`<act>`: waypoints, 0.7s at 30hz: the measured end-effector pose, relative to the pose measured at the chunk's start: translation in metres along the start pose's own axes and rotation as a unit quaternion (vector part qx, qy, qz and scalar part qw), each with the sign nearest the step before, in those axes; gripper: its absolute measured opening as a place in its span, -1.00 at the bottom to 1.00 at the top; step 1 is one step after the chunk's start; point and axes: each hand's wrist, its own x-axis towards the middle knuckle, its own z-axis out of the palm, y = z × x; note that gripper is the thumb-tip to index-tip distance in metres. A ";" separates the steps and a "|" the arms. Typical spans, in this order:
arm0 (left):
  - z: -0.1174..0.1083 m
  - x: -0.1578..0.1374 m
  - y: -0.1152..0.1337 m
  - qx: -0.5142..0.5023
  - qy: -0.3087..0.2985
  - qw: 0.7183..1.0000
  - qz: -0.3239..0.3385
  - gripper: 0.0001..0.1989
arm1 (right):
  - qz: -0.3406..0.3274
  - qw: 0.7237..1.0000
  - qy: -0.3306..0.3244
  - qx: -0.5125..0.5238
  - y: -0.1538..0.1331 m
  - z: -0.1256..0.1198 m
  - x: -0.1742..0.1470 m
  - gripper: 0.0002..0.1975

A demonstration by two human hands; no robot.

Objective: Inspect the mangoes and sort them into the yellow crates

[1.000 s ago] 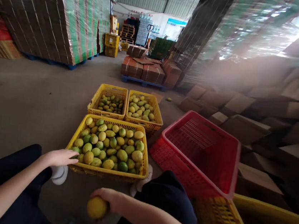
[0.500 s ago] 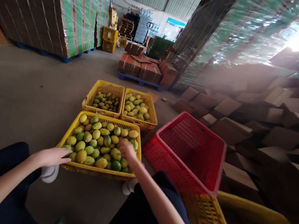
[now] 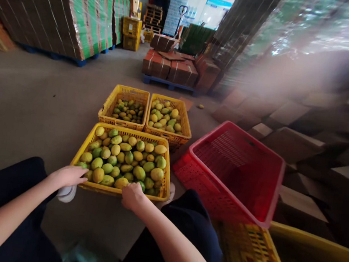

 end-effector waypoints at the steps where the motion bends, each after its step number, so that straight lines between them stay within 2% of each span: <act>1: -0.002 0.004 0.006 0.013 -0.002 1.000 -0.006 -0.55 | -0.007 1.000 0.006 -0.002 0.000 0.002 0.003 -0.51; 5: -0.010 0.027 0.038 -0.014 -0.017 1.000 0.005 -0.61 | -0.064 0.997 0.045 0.000 -0.010 0.004 0.017 -0.56; 8: -0.006 0.050 0.053 -0.052 -0.001 0.999 0.010 -0.68 | -0.097 0.992 0.079 -0.017 -0.023 -0.004 0.027 -0.57; 11: 0.005 0.067 0.056 -0.089 0.021 0.996 -0.015 -0.69 | -0.077 0.994 0.075 -0.032 -0.031 -0.022 0.035 -0.62; 15: 0.016 0.076 0.056 -0.127 0.022 0.990 -0.057 -0.38 | -0.043 0.995 0.074 -0.051 -0.036 -0.047 0.040 -0.73; 17: 0.016 0.075 0.056 -0.145 0.028 0.986 -0.071 -0.28 | -0.026 0.995 0.065 -0.069 -0.038 -0.055 0.040 -0.78; 19: 0.009 0.073 0.056 -0.171 0.026 0.981 -0.082 -0.35 | -0.009 0.995 0.053 -0.088 -0.039 -0.061 0.038 -0.81; 21: -0.005 0.068 0.054 -0.212 0.013 0.974 -0.085 -0.52 | 0.008 0.993 0.046 -0.106 -0.037 -0.066 0.036 -0.85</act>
